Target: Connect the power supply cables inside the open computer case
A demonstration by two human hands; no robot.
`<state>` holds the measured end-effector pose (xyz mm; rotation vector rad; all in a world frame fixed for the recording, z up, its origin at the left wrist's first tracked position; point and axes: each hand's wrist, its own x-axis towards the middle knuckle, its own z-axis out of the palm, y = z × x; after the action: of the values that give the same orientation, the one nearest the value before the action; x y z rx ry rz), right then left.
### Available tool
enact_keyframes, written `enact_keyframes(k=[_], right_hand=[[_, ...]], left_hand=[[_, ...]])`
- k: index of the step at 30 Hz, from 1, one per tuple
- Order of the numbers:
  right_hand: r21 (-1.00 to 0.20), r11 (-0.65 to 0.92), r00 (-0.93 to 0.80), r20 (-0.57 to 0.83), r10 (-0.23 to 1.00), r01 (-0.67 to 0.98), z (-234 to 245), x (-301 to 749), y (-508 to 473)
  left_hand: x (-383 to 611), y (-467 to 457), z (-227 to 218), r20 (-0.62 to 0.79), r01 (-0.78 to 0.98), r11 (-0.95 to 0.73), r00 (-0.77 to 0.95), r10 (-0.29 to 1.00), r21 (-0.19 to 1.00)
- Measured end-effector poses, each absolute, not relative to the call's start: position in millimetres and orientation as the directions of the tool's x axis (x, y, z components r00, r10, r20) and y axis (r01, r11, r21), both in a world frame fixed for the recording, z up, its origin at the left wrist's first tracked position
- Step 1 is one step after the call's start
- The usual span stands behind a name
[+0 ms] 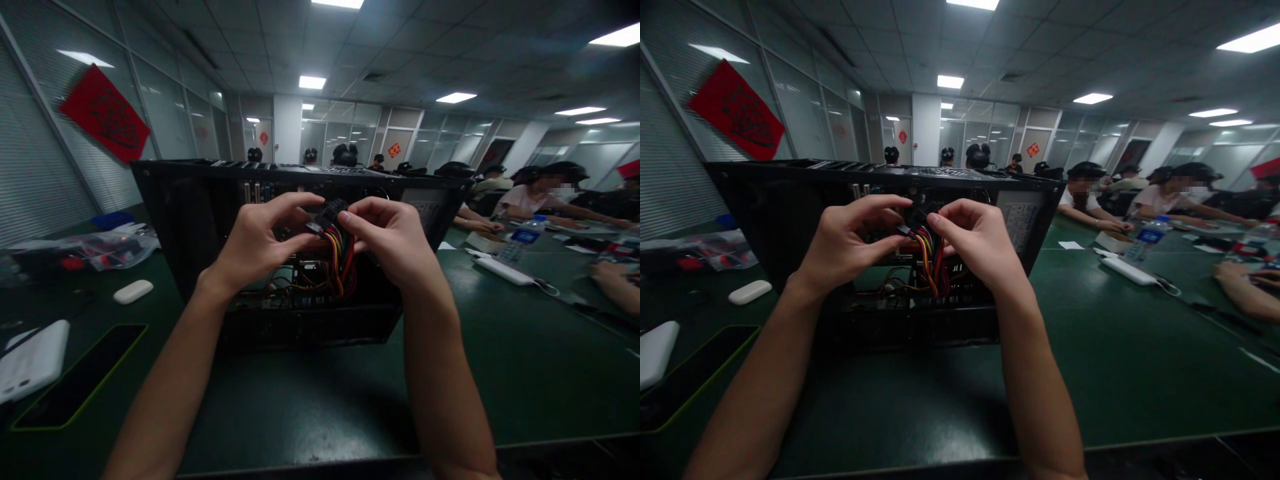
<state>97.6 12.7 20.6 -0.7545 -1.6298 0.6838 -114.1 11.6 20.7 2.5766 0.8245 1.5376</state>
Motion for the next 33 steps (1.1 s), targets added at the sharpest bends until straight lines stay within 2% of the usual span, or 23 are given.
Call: enact_keyframes(k=[5, 24, 33], right_hand=[[-0.783, 0.612, -0.159, 0.594, 0.789, 0.112, 20.0, 93.7, 10.8], [-0.72, 0.67, -0.18, 0.645, 0.742, 0.182, 17.6, 87.4, 7.7], [-0.657, 0.692, -0.291, 0.628, 0.722, 0.299, 8.5, 88.0, 17.3]], left_hand=[[-117.0, 10.1, 22.8, 0.802, 0.461, -0.856, 0.406, 0.439, 0.235], [-123.2, 13.6, 23.7, 0.745, 0.515, -0.831, 0.465, 0.478, 0.212], [-125.9, 20.6, 20.0, 0.68, 0.534, -0.845, 0.626, 0.383, -0.016]])
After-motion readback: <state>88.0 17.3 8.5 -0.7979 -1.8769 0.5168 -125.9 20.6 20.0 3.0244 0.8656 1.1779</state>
